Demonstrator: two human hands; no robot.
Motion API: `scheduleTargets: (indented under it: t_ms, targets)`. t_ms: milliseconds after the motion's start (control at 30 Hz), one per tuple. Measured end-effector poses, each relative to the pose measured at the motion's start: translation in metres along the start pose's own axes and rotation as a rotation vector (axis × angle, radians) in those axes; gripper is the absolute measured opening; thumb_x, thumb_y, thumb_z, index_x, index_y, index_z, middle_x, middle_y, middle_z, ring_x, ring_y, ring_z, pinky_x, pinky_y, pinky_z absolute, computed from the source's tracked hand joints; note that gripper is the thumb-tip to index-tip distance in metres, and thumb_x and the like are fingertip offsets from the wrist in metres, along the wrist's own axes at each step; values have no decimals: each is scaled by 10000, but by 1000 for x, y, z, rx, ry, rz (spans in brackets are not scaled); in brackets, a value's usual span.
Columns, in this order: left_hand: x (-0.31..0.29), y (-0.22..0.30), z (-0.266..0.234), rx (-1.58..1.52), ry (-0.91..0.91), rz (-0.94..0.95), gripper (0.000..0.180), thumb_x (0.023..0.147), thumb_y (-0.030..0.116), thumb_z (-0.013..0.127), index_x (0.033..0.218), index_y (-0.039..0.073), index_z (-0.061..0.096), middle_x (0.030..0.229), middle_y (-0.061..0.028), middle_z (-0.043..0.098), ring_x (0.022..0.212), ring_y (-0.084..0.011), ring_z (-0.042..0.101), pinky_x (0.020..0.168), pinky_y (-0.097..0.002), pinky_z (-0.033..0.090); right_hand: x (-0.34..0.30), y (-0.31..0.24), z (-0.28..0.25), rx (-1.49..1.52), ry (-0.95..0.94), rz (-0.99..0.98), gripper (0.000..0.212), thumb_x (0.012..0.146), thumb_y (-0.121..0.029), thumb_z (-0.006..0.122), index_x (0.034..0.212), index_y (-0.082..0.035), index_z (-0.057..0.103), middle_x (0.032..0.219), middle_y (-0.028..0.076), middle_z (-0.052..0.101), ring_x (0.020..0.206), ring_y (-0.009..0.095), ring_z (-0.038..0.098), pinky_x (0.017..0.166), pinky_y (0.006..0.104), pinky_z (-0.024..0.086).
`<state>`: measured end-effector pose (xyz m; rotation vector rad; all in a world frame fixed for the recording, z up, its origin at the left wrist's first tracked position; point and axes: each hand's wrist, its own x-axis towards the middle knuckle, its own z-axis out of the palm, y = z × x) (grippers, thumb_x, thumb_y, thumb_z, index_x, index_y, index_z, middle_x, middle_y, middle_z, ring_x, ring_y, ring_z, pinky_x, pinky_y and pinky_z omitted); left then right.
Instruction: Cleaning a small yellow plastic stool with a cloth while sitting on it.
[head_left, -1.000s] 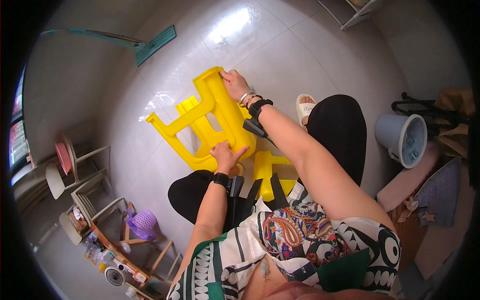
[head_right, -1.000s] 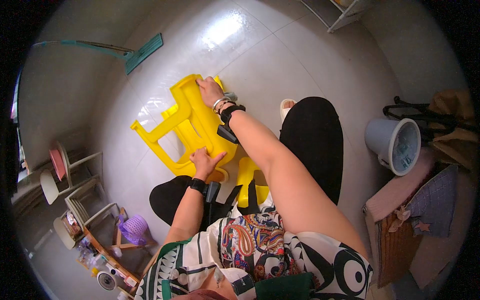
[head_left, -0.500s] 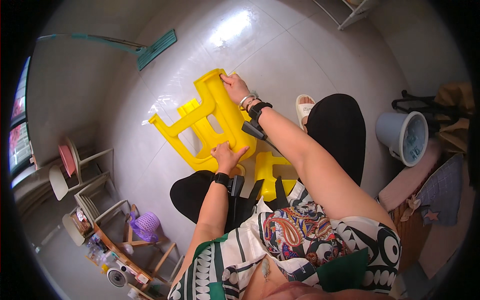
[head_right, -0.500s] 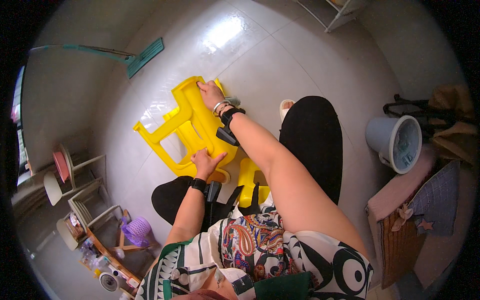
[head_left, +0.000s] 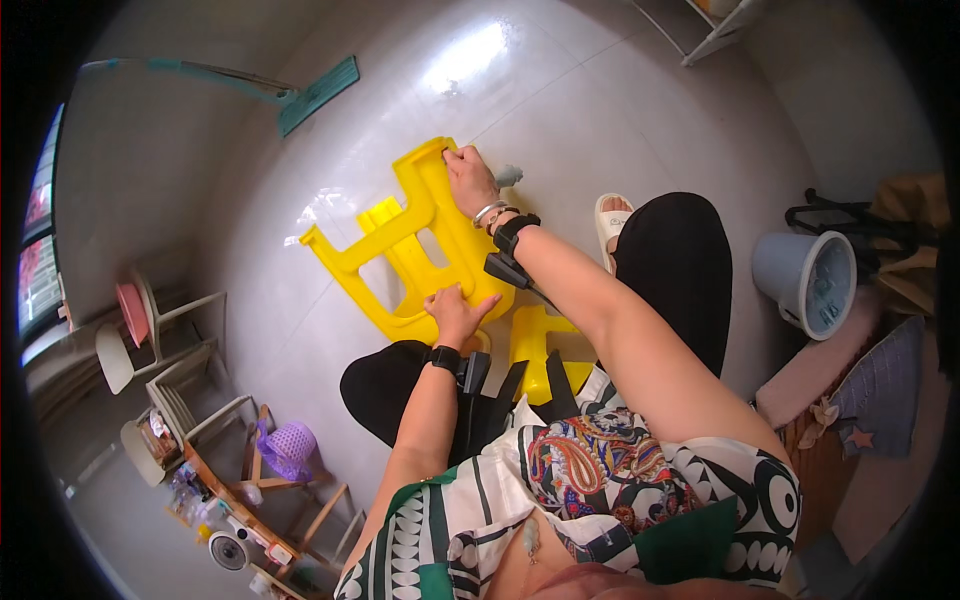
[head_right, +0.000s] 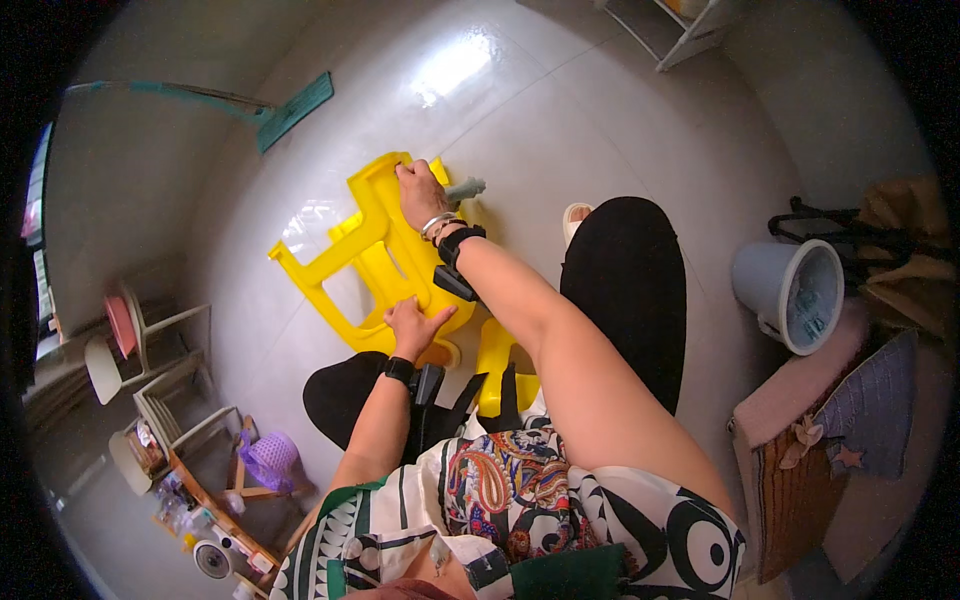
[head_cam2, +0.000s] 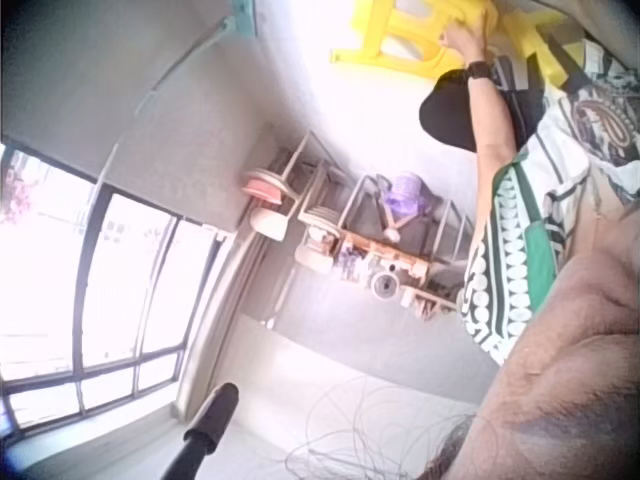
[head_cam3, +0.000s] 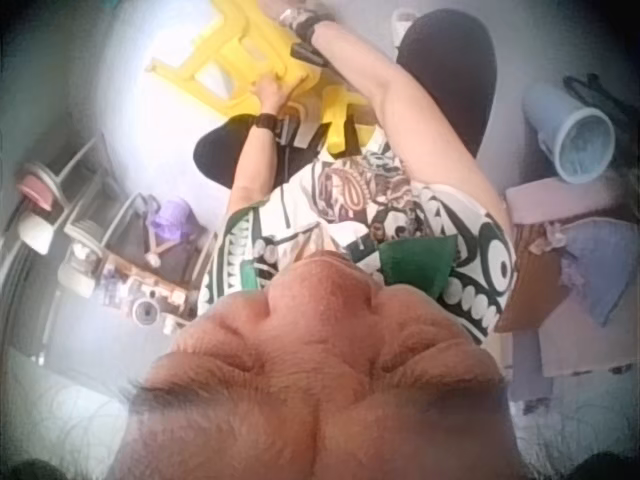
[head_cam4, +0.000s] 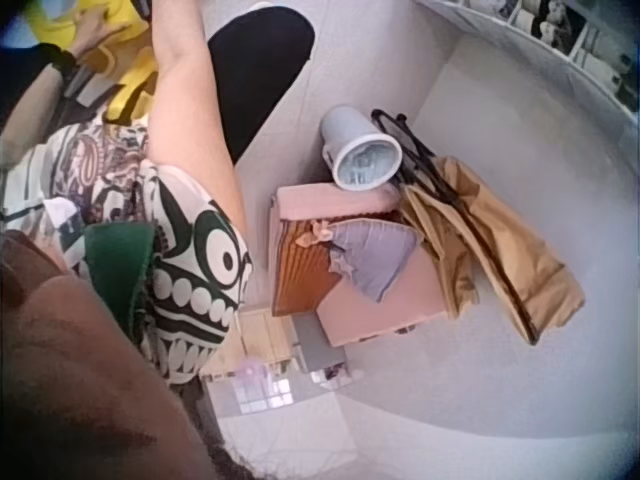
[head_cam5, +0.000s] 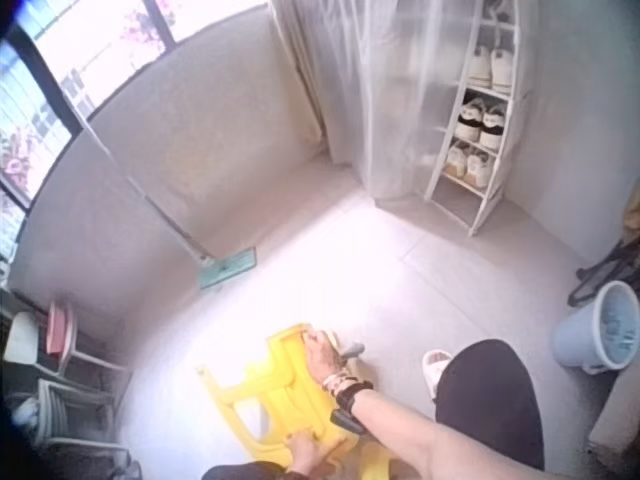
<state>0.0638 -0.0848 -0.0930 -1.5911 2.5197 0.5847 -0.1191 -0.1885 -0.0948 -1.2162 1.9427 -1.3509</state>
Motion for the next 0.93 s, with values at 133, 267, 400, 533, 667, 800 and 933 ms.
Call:
scheduleTargets:
  t_ms: [133, 267, 400, 533, 667, 800, 933]
  targets:
    - [1, 1, 1, 0, 37, 25, 662, 598, 650, 635, 750, 8, 582, 791, -172, 584, 794, -319, 536, 771, -414, 302, -2, -2, -1, -175, 108, -327, 299, 771, -26, 459, 1062, -31, 524, 950, 124, 496, 880, 290, 507, 754, 355, 446]
    - [1, 3, 0, 5, 41, 25, 660, 597, 652, 635, 743, 11, 577, 779, -171, 582, 787, -315, 537, 766, -411, 300, -5, -7, -3, -276, 87, -368, 327, 738, -16, 469, 1062, -37, 510, 965, 105, 493, 892, 276, 499, 754, 345, 449]
    - [0, 2, 2, -19, 53, 29, 649, 603, 642, 639, 746, 12, 576, 774, -168, 581, 786, -311, 536, 769, -408, 297, -2, -10, -6, -338, 6, -485, 339, 755, -47, 468, 1094, -47, 492, 974, 87, 478, 880, 274, 483, 761, 345, 444]
    - [1, 4, 0, -24, 17, 7, 636, 610, 640, 633, 751, 21, 587, 771, -148, 581, 817, -286, 532, 821, -427, 272, -1, -22, -5, -466, -76, -440, 285, 761, -74, 470, 1045, -65, 491, 954, 91, 481, 852, 263, 487, 739, 350, 458]
    - [1, 5, 1, -38, 38, 7, 637, 607, 639, 635, 756, 21, 587, 777, -148, 582, 822, -286, 532, 826, -427, 271, 2, -24, -2, -478, -80, -403, 221, 773, -72, 458, 990, -50, 492, 927, 103, 478, 846, 270, 502, 705, 355, 467]
    - [1, 4, -1, -17, 2, -18, 639, 607, 632, 640, 776, 17, 593, 793, -155, 586, 831, -289, 533, 839, -429, 264, 9, -17, -3, -342, -141, -413, 202, 769, -76, 494, 969, -50, 494, 905, 119, 475, 859, 285, 522, 695, 351, 470]
    - [1, 6, -4, -15, -41, -33, 644, 607, 628, 641, 812, 19, 599, 829, -159, 590, 847, -286, 533, 839, -442, 271, -3, -15, 2, -345, -201, -419, 250, 753, -88, 556, 997, -64, 504, 922, 140, 480, 870, 290, 526, 717, 351, 468]
